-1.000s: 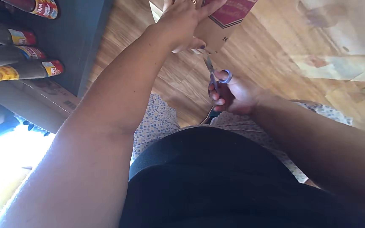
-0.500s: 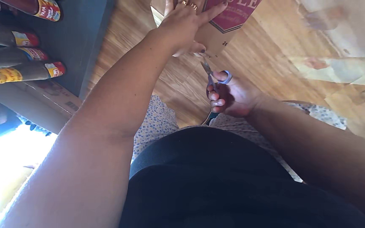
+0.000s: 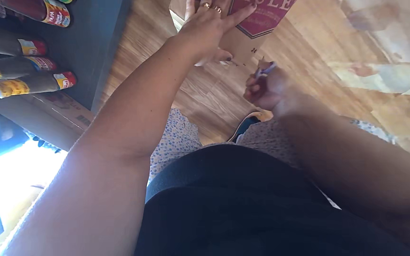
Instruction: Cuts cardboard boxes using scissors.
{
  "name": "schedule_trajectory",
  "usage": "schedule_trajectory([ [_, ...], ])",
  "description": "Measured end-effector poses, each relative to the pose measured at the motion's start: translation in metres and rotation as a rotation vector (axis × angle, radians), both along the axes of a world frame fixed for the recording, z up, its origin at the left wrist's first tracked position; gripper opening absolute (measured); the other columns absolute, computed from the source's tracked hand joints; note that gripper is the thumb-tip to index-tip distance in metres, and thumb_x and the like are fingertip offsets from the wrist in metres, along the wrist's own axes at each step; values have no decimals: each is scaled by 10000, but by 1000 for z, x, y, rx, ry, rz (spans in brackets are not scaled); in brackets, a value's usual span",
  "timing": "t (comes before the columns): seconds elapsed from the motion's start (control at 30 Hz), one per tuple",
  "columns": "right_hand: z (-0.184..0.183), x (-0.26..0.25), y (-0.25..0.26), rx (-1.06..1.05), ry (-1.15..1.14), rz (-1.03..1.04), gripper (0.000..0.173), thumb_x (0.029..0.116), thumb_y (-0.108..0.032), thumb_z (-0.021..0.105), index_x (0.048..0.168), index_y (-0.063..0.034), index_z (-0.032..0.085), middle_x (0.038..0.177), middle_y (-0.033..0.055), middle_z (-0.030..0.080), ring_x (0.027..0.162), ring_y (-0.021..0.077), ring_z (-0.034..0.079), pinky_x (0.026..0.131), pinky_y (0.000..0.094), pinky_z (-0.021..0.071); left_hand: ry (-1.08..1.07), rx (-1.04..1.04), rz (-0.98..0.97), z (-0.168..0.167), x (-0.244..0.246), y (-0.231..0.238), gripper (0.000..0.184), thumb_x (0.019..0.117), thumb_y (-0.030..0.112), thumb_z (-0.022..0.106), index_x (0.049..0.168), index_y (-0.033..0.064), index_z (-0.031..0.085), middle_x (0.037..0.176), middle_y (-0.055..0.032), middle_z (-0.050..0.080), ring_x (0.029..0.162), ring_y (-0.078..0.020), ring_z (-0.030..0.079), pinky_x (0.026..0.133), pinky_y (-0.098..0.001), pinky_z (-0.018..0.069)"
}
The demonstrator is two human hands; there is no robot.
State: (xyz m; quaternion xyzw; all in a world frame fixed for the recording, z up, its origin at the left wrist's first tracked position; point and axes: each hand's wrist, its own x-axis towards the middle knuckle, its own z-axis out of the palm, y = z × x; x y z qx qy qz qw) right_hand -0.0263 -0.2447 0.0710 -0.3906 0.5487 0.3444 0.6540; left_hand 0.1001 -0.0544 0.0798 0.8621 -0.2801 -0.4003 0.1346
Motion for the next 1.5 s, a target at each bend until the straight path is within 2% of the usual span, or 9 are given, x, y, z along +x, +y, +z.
schedule_trajectory([
  [0.13, 14, -3, 5, 156, 138, 179, 470, 1074, -564, 322, 834, -208, 514, 595, -84, 486, 441, 18, 469, 428, 189, 469, -3, -4, -8, -2, -1, 2, 885, 930, 559, 689, 1638, 447, 170, 1623, -237, 328, 1482, -436, 337, 1195, -680, 167],
  [0.23, 29, -28, 12, 344, 158, 313, 540, 1081, -591, 241, 879, -186, 533, 606, -59, 531, 453, 43, 506, 432, 214, 491, 0, -10, -16, 0, 2, 2, 895, 931, 548, 693, 1639, 451, 155, 1703, -207, 158, 1536, -444, 227, 1200, -697, 101],
  [0.37, 39, -31, 12, 360, 130, 368, 549, 1085, -593, 256, 938, -144, 535, 601, -21, 538, 460, 81, 530, 444, 244, 511, -2, -12, -21, -1, 2, 0, 888, 937, 549, 684, 1641, 447, 152, 1705, -218, 139, 1541, -442, 219, 1211, -683, 101],
  [0.53, 34, -29, 17, 337, 109, 323, 543, 1071, -621, 267, 924, -172, 535, 618, -39, 547, 490, 74, 543, 482, 245, 526, 0, 15, -14, -1, 1, 1, 871, 950, 558, 665, 1644, 435, 153, 1460, -252, 510, 1419, -439, 414, 1182, -663, 219],
  [0.63, 34, -31, 20, 349, 104, 256, 551, 1072, -612, 270, 863, -180, 540, 590, -46, 528, 475, 66, 536, 481, 238, 522, 8, 34, -30, 2, 1, 0, 869, 960, 559, 651, 1647, 431, 134, 1398, -262, 550, 1387, -446, 447, 1168, -646, 270],
  [0.97, 10, -15, 8, 77, -4, 106, 484, 1076, -587, 263, 891, -215, 512, 611, -71, 532, 507, 66, 544, 537, 271, 544, 3, 11, 7, -3, 0, 1, 903, 925, 583, 684, 1633, 481, 133, 1603, -239, 362, 1497, -436, 314, 1209, -683, 129],
  [1.1, 27, -23, 6, 272, 98, 198, 565, 1055, -645, 236, 849, -210, 530, 603, -71, 515, 487, 56, 532, 498, 250, 539, 1, -12, -11, 0, 2, 2, 897, 934, 554, 689, 1642, 447, 149, 1689, -233, 183, 1524, -444, 262, 1223, -634, 171],
  [1.2, 39, -32, 19, 402, 138, 243, 580, 1066, -630, 254, 891, -164, 549, 603, -35, 545, 473, 81, 555, 484, 269, 559, 4, -7, -13, 1, 2, 2, 900, 932, 555, 688, 1641, 451, 143, 1708, -213, 131, 1544, -448, 207, 1208, -695, 78],
  [1.5, 34, -30, 27, 369, 94, 193, 568, 1063, -636, 261, 880, -174, 536, 601, -37, 526, 485, 85, 551, 506, 268, 553, 13, 7, -9, 0, 2, 0, 899, 927, 568, 689, 1637, 463, 147, 1696, -217, 174, 1535, -432, 240, 1202, -695, 105],
])
